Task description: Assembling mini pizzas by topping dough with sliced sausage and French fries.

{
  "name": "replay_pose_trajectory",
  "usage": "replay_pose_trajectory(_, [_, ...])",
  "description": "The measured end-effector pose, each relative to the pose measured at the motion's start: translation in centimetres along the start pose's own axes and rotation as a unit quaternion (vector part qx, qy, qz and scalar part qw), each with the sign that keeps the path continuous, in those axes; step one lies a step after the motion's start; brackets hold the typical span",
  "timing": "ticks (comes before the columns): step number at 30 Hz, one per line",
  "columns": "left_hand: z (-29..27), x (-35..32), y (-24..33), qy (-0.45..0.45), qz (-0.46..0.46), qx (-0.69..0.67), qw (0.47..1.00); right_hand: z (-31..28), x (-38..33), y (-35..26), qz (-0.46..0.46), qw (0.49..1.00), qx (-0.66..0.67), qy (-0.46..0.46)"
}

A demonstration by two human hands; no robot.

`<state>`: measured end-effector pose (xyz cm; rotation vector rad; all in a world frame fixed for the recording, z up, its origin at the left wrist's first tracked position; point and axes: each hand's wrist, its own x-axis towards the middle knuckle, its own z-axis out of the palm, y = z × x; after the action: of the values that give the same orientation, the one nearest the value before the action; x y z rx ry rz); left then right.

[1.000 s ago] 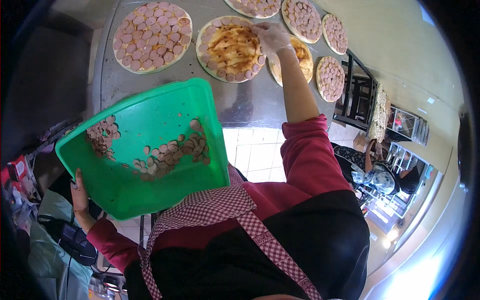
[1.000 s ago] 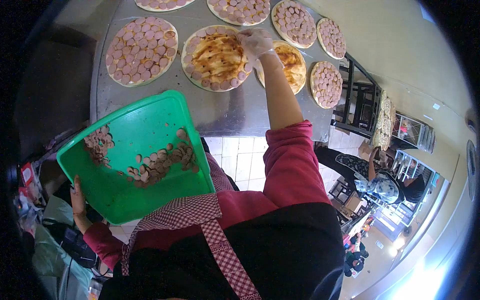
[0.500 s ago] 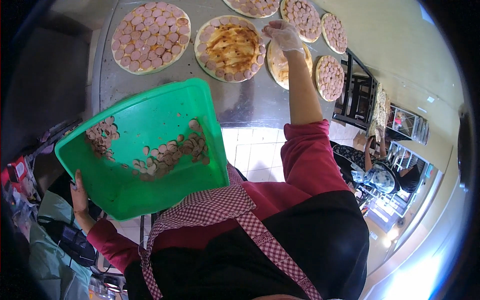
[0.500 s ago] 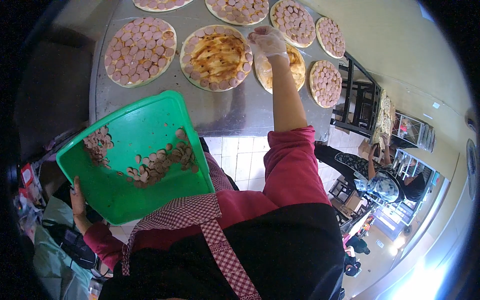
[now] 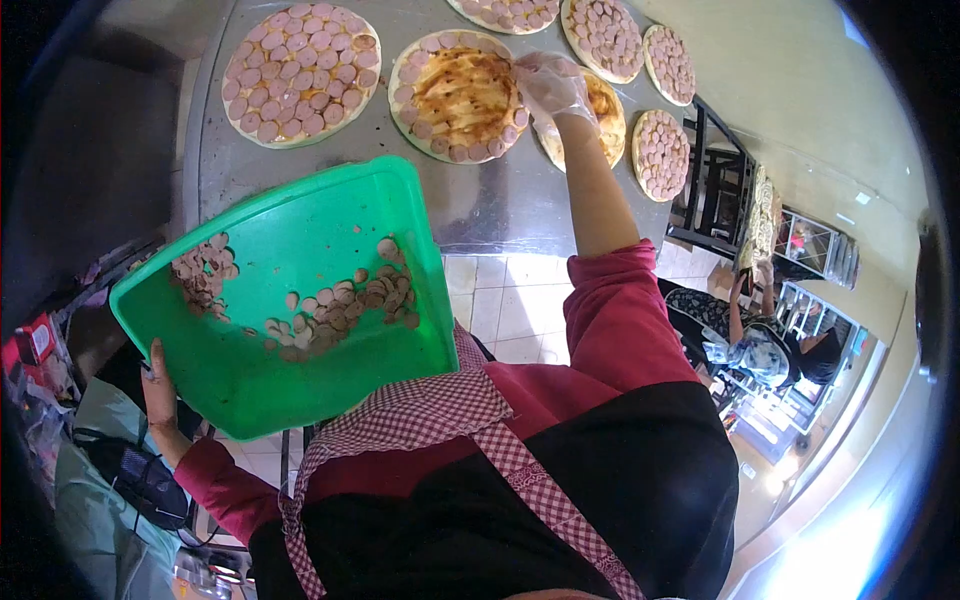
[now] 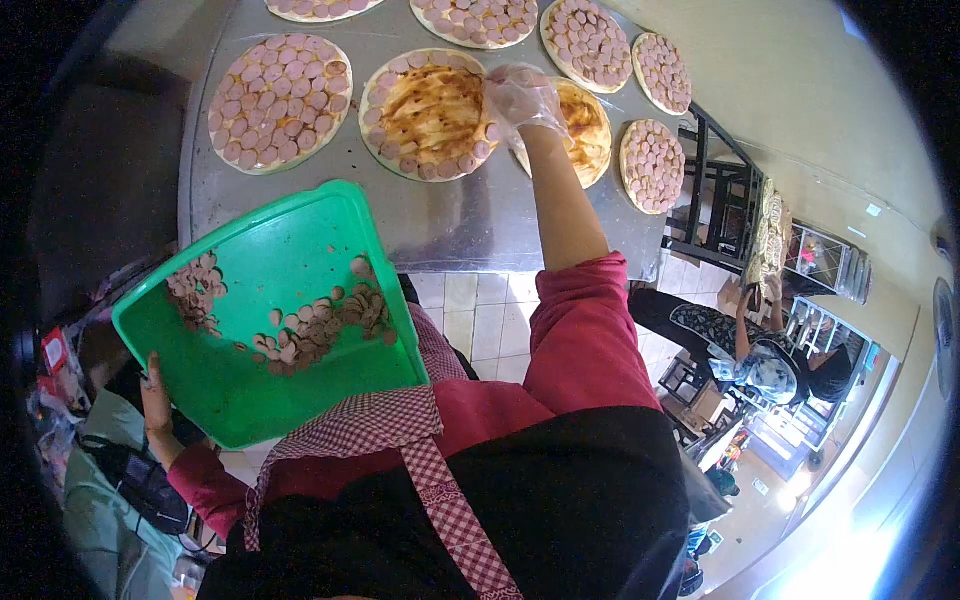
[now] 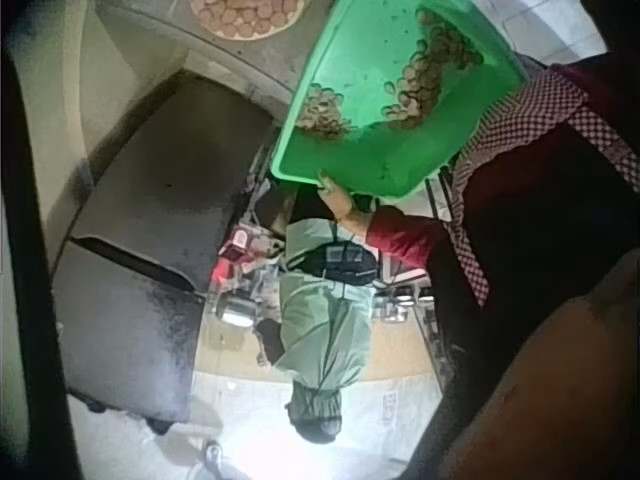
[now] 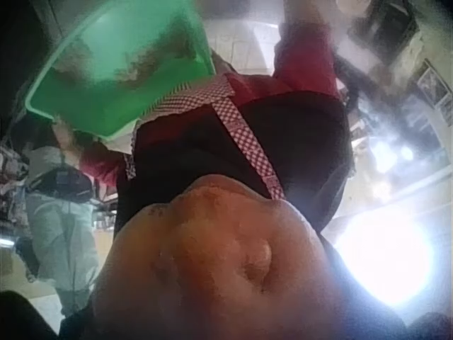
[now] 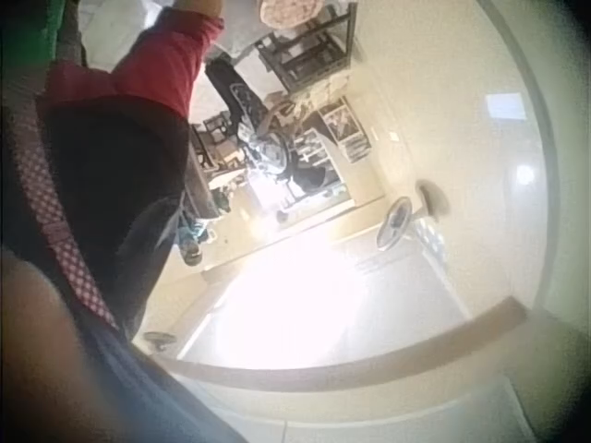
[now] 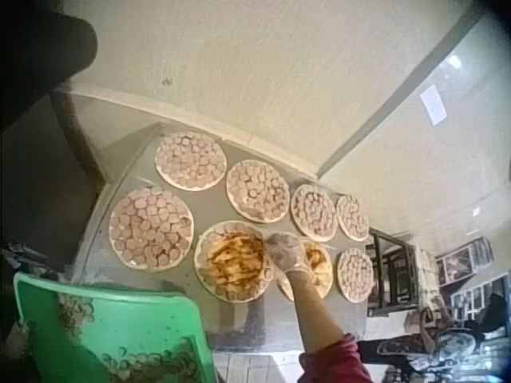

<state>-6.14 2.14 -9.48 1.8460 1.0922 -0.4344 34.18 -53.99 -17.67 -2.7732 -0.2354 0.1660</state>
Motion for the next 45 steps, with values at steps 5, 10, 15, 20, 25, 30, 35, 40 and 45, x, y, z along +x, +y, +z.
replay_pose_trajectory(5, [-0.2,0.1,-0.4,-0.011,0.000,-0.023,1.000,-0.6,0.3,0.9,0.092,0.991,0.098,0.002])
replay_pose_trajectory(10, [0.4,-0.5,1.0,0.007,-0.015,0.001,1.000,-0.6,0.1,0.0,0.059,0.997,-0.031,-0.043])
replay_pose_trajectory(15, [0.3,-0.3,0.6,0.010,0.004,0.007,1.000,-0.6,-0.1,0.0,0.022,0.997,-0.051,-0.048])
replay_pose_trajectory(20, [0.1,0.2,-0.3,0.015,0.010,-0.006,1.000,0.8,1.2,1.1,0.092,0.989,0.083,-0.083])
replay_pose_trajectory(25, [-0.1,0.1,-0.4,0.014,0.001,0.012,1.000,0.1,1.7,-2.7,-0.170,0.977,-0.108,0.070])
replay_pose_trajectory(30, [-0.1,-0.2,-0.3,0.015,0.015,0.016,1.000,1.1,1.9,-3.1,-0.230,0.948,-0.197,0.101])
replay_pose_trajectory(35, [0.8,-0.4,1.9,-0.009,0.024,-0.011,1.000,0.1,2.3,-2.0,-0.167,0.979,-0.104,0.057])
replay_pose_trajectory(40, [0.2,-2.0,3.3,0.016,-0.005,0.027,0.999,-8.9,-3.5,-12.6,-0.125,0.954,0.273,0.019])
replay_pose_trajectory(45, [-0.7,-3.7,4.5,0.020,0.052,0.010,0.998,-12.9,-13.0,-22.0,-0.113,0.877,0.426,-0.191])
